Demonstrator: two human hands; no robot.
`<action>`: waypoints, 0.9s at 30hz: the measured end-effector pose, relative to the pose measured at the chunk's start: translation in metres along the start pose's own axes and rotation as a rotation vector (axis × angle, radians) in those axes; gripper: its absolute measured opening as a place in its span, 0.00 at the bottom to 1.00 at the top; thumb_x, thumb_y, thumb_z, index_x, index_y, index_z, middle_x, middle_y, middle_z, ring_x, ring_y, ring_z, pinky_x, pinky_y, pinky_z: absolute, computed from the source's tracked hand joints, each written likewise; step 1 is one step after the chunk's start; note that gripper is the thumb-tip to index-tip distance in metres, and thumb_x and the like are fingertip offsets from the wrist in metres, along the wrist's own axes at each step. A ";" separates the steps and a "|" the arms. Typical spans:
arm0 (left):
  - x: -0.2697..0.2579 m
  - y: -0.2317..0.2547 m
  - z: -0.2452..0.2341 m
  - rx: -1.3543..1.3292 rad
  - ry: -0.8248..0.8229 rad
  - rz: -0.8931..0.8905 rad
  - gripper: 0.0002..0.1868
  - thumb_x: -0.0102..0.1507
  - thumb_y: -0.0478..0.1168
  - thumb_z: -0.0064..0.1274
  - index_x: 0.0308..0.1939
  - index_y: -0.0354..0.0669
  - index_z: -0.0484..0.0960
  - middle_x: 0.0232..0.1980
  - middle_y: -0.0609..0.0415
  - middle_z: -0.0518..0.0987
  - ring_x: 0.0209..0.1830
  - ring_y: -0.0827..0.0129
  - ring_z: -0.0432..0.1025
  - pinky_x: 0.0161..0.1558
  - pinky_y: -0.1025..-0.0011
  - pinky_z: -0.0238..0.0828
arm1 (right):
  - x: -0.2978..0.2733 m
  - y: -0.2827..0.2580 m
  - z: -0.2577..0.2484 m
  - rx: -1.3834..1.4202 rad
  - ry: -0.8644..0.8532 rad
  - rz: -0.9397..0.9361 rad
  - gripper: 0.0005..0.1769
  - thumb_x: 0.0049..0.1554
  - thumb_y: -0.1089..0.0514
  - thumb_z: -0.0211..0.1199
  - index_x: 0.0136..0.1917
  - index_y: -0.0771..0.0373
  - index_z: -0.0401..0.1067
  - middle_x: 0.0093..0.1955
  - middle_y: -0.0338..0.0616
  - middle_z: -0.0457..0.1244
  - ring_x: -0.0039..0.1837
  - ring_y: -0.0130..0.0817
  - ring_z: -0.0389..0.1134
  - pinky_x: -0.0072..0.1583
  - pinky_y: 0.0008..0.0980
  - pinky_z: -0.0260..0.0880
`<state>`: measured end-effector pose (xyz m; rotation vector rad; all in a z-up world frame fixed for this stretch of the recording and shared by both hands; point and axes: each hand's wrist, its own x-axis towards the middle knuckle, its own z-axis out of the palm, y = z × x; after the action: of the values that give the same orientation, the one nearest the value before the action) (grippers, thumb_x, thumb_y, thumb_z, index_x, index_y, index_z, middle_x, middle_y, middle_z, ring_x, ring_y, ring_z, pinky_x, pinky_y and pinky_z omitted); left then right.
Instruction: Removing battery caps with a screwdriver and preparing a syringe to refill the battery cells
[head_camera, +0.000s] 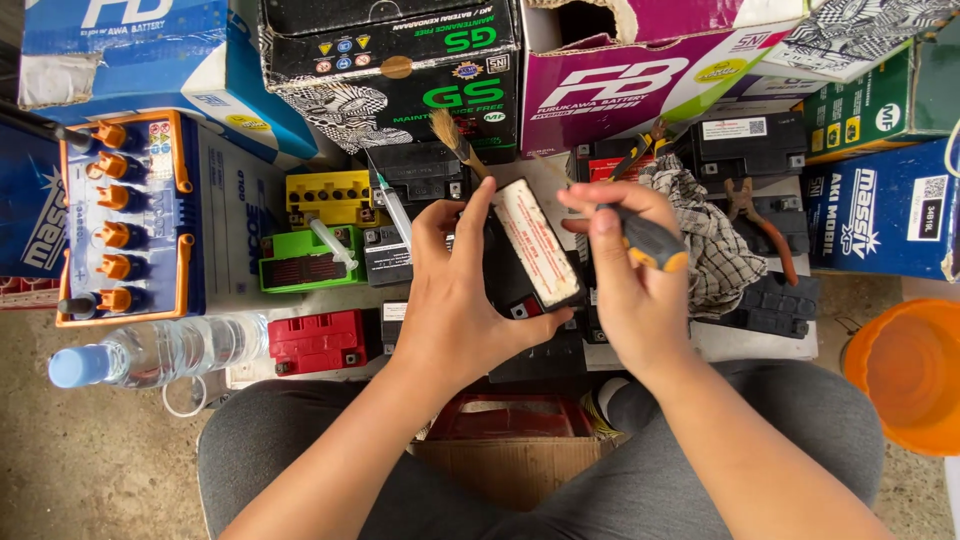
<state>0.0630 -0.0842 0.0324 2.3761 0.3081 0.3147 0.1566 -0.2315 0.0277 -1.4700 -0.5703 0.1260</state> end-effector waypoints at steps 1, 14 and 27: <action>0.000 0.001 0.000 0.000 -0.003 -0.001 0.69 0.45 0.60 0.78 0.79 0.46 0.51 0.66 0.35 0.57 0.71 0.41 0.58 0.69 0.52 0.65 | -0.003 -0.001 0.003 0.000 0.001 0.003 0.11 0.71 0.57 0.48 0.61 0.67 0.62 0.61 0.54 0.64 0.68 0.48 0.71 0.67 0.38 0.77; -0.007 0.006 -0.040 0.017 -0.301 -0.170 0.71 0.46 0.54 0.80 0.82 0.56 0.44 0.65 0.45 0.59 0.59 0.56 0.65 0.61 0.59 0.67 | 0.004 0.011 0.010 0.009 0.002 0.028 0.11 0.71 0.57 0.46 0.60 0.67 0.62 0.61 0.55 0.63 0.66 0.48 0.71 0.72 0.42 0.72; 0.018 -0.002 -0.048 -0.128 -0.405 0.131 0.49 0.58 0.36 0.67 0.78 0.52 0.55 0.78 0.44 0.59 0.79 0.52 0.58 0.67 0.58 0.63 | 0.015 0.012 0.000 0.068 -0.139 0.043 0.15 0.70 0.52 0.47 0.63 0.64 0.57 0.64 0.56 0.64 0.66 0.50 0.73 0.67 0.40 0.73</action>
<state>0.0647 -0.0475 0.0685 2.2721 -0.0568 -0.0888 0.1729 -0.2235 0.0200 -1.4150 -0.6403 0.2805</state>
